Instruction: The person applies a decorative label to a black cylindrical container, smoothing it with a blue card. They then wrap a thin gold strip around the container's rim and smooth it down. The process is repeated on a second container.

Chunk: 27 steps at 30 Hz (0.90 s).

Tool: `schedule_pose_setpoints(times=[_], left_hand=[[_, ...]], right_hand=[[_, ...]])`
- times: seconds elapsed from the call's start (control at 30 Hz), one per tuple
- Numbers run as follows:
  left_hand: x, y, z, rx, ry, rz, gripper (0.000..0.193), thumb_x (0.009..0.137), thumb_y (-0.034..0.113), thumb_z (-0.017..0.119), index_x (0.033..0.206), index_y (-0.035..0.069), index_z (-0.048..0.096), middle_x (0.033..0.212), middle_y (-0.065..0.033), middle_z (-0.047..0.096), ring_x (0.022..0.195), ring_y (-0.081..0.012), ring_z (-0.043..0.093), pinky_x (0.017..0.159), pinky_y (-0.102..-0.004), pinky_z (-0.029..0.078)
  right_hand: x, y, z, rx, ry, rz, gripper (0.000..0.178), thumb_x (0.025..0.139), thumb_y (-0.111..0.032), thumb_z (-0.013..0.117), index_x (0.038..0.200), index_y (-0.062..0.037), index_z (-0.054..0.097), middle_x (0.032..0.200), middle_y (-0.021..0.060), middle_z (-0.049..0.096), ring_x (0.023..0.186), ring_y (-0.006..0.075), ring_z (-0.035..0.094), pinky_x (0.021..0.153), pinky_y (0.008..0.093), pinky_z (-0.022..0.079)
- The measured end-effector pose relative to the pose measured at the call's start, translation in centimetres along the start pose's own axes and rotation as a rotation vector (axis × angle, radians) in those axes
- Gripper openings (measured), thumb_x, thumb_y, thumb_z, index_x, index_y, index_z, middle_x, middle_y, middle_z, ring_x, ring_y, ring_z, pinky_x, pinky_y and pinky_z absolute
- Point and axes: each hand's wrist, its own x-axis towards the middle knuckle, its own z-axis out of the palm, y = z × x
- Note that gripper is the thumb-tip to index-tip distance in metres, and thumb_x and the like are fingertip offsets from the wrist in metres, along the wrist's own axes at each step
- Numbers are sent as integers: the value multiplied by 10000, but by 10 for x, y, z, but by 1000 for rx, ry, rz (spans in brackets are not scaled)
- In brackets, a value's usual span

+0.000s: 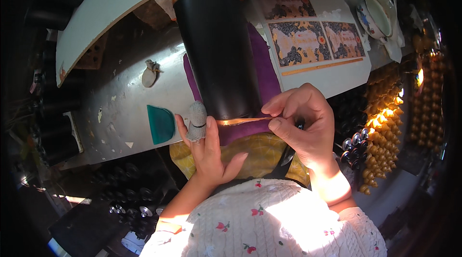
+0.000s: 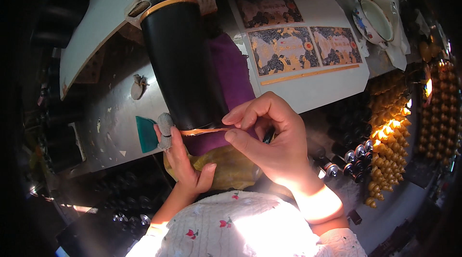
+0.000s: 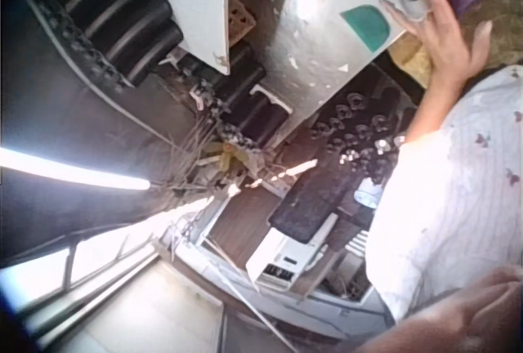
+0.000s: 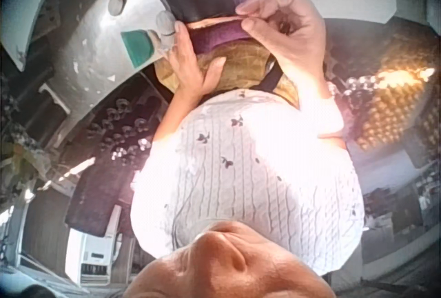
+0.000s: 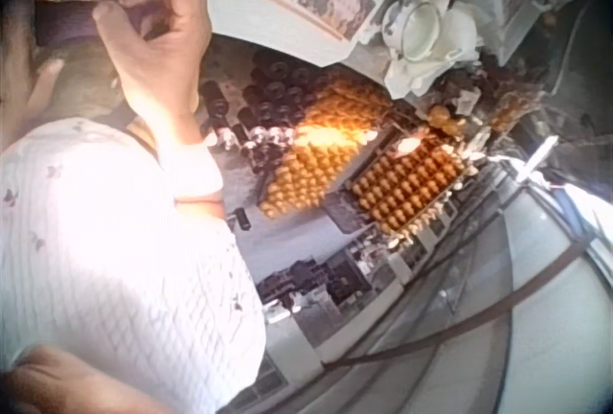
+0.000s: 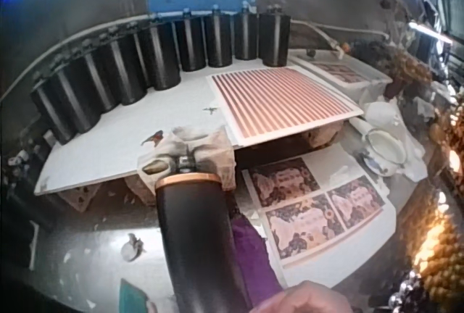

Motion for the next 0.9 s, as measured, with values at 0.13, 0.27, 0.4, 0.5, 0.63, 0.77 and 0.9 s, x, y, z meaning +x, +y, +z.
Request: schedule_pose_setpoints(times=[0.13, 0.27, 0.4, 0.5, 0.63, 0.77, 0.9], left_hand=[[1, 1, 2, 33, 31, 26, 906, 824, 435, 714, 1504, -31, 336, 1447, -283, 435, 1398, -441, 378, 1123, -744, 36], [3, -2, 3, -12, 29, 54, 895, 814, 447, 732, 1502, 5, 367, 1390, -262, 487, 1378, -429, 407, 1115, -757, 28], [2, -2, 5, -22, 54, 51, 885, 808, 443, 746, 1498, 21, 386, 1289, -232, 536, 1301, -412, 465, 1119, -756, 20], [2, -2, 6, -11, 62, 55, 877, 809, 444, 750, 1489, 17, 398, 1268, -229, 540, 1268, -412, 480, 1118, -759, 19], [-6, 2, 7, -40, 13, -10, 873, 805, 456, 757, 1477, 17, 415, 1335, -268, 502, 1323, -452, 430, 1114, -763, 26], [-3, 4, 5, -45, -53, -23, 882, 792, 468, 772, 1470, 25, 425, 1426, -312, 430, 1386, -499, 355, 1112, -764, 32], [-7, -1, 7, -20, -63, -3, 895, 789, 476, 778, 1479, 34, 417, 1490, -331, 359, 1410, -519, 312, 1114, -761, 30]], right_hand=[[-1, 4, 7, 77, 29, -24, 278, 790, 55, 750, 896, -86, 535, 943, 57, 711, 745, 23, 591, 600, 165, 365], [-4, 5, 7, 71, 19, -80, 326, 796, 72, 729, 989, -86, 518, 931, 50, 703, 793, 48, 643, 605, 167, 377], [-3, 4, 7, 86, 54, -45, 376, 800, 78, 714, 1067, -84, 505, 915, 30, 687, 865, 73, 672, 607, 168, 381], [-1, 5, 7, 95, 78, -42, 391, 804, 74, 711, 1098, -80, 506, 914, 18, 676, 888, 68, 666, 605, 169, 381], [-1, 8, 6, 94, 66, -51, 394, 808, 71, 708, 1113, -79, 509, 908, 10, 668, 898, 67, 664, 600, 165, 376], [0, 6, 6, 94, 66, -26, 389, 809, 71, 707, 1111, -78, 512, 911, 8, 665, 898, 61, 661, 602, 161, 372], [0, 9, 6, 98, 71, -39, 385, 811, 72, 704, 1113, -77, 517, 918, 9, 666, 889, 52, 654, 605, 158, 371]])
